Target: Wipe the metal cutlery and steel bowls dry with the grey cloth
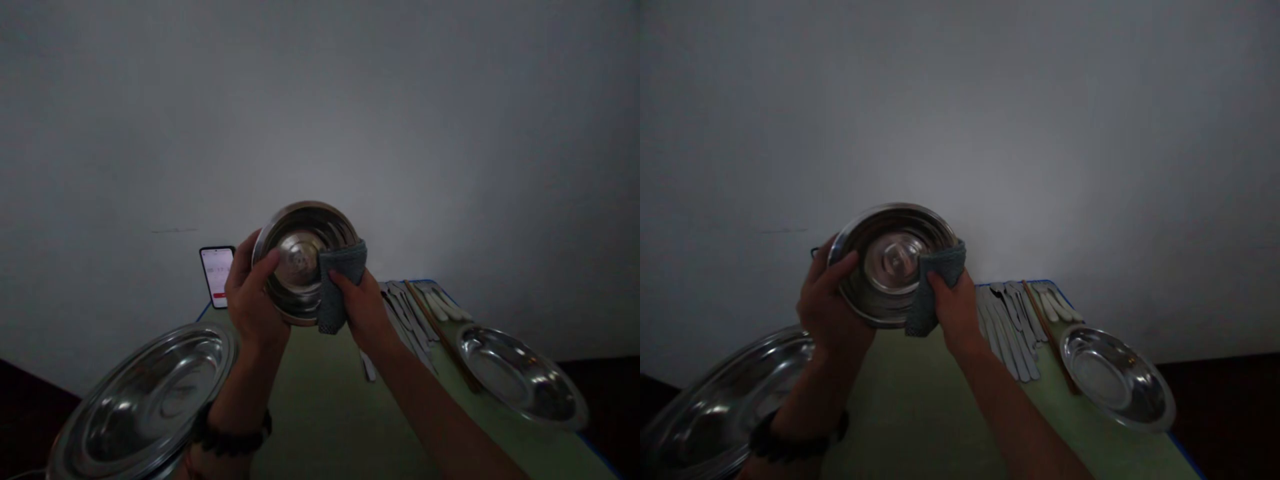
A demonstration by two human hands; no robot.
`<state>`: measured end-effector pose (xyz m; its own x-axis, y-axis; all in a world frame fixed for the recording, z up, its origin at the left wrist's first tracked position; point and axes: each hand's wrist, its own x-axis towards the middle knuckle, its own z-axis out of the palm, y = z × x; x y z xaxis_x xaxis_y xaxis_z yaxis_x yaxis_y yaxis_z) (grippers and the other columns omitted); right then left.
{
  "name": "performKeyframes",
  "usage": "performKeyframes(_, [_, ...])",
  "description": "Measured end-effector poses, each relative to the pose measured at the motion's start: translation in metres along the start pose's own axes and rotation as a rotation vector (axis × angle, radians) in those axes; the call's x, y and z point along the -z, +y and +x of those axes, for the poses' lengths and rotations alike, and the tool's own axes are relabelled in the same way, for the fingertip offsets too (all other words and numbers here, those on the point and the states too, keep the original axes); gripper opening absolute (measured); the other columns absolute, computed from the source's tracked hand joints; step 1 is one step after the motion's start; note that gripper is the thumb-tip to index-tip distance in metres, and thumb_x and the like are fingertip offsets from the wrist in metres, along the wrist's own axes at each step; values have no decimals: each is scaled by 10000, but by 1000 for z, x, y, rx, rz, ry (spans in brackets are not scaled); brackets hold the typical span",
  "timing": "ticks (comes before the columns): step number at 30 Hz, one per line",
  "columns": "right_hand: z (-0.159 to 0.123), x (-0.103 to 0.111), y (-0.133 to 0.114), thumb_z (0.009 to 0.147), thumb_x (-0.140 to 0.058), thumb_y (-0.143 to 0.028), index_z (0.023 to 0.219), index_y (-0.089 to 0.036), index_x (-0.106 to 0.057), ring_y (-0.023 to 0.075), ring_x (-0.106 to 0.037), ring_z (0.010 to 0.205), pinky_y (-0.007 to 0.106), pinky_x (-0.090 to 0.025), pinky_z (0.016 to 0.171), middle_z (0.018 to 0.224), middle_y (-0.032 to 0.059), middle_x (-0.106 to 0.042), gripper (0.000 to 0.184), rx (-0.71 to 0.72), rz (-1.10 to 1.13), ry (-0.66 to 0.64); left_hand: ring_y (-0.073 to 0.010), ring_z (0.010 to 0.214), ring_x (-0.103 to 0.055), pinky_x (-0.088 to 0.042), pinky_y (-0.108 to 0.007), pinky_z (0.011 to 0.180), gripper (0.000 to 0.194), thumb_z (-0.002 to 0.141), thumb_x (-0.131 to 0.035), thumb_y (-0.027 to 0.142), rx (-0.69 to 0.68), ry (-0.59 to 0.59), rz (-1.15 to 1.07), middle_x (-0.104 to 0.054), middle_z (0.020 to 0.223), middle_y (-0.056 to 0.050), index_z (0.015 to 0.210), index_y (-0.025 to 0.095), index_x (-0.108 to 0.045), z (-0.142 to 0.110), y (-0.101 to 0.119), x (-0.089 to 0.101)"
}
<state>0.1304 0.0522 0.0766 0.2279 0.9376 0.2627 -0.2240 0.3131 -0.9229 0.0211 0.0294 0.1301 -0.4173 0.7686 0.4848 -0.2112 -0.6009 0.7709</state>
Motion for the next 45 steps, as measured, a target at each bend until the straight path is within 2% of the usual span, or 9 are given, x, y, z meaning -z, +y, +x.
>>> performKeyframes(3, [-4,-5,1,702,-609,-294,1020,-176,-575,202,-639,927,362,-495,836,1050,91,-671,341,-42,73,22,-192,1104,-537,-443,-265,906,271,724,-591,204,-67,48,-8,-608,1074,41,984,283,-596,-6,-3,-6])
performKeyframes(5, [-3,-3,0,677,-629,-278,1045,-178,-558,202,-642,929,358,-500,834,1077,95,-663,387,-47,117,20,-199,1133,-523,-445,-266,911,364,720,-572,180,-56,21,-10,-566,1168,19,1070,279,-554,-10,-3,-10])
performKeyframes(9, [11,17,-7,616,-672,-262,1045,-167,-547,221,-643,865,372,-511,773,1026,104,-672,457,-3,-22,70,-221,1135,-537,-477,-283,870,549,687,-578,140,101,-206,-14,-493,1302,-8,1198,306,-464,-9,3,-11])
performKeyframes(12, [20,34,-19,623,-669,-265,1015,-166,-582,226,-618,855,375,-490,762,963,80,-679,414,168,-286,81,-245,1054,-591,-487,-323,852,459,707,-593,167,242,-428,-21,-608,1180,-22,1152,262,-535,-2,9,-4])
performKeyframes(15, [22,44,-33,653,-651,-259,961,-166,-616,210,-597,804,354,-469,734,908,61,-678,323,294,-485,26,-262,1030,-606,-467,-361,895,424,727,-615,199,291,-525,11,-673,1069,-30,1149,235,-583,5,12,5])
performKeyframes(20, [18,45,-46,687,-630,-253,933,-167,-630,206,-587,776,339,-444,710,894,67,-678,260,366,-674,-25,-256,1045,-609,-445,-366,942,437,750,-640,247,414,-678,-8,-680,1085,-48,1183,237,-583,10,13,13])
performKeyframes(26, [17,45,-46,702,-622,-270,962,-171,-625,212,-591,784,344,-444,710,904,70,-679,278,353,-710,-8,-297,934,-660,-534,-374,801,418,745,-631,372,467,-625,-83,-727,916,-82,1116,180,-635,9,13,10])
performKeyframes(30, [18,44,-44,700,-619,-267,970,-177,-618,217,-594,799,352,-447,717,914,70,-678,285,355,-703,-17,-284,837,-686,-560,-359,717,421,744,-628,387,499,-578,-35,-734,806,-72,1111,182,-639,10,10,11])
performKeyframes(45, [17,43,-42,711,-598,-237,1018,-180,-613,232,-608,860,379,-460,753,973,89,-677,313,355,-694,-44,-207,723,-693,-552,-292,663,349,760,-644,306,512,-478,20,-733,785,-26,1096,211,-652,11,0,16])
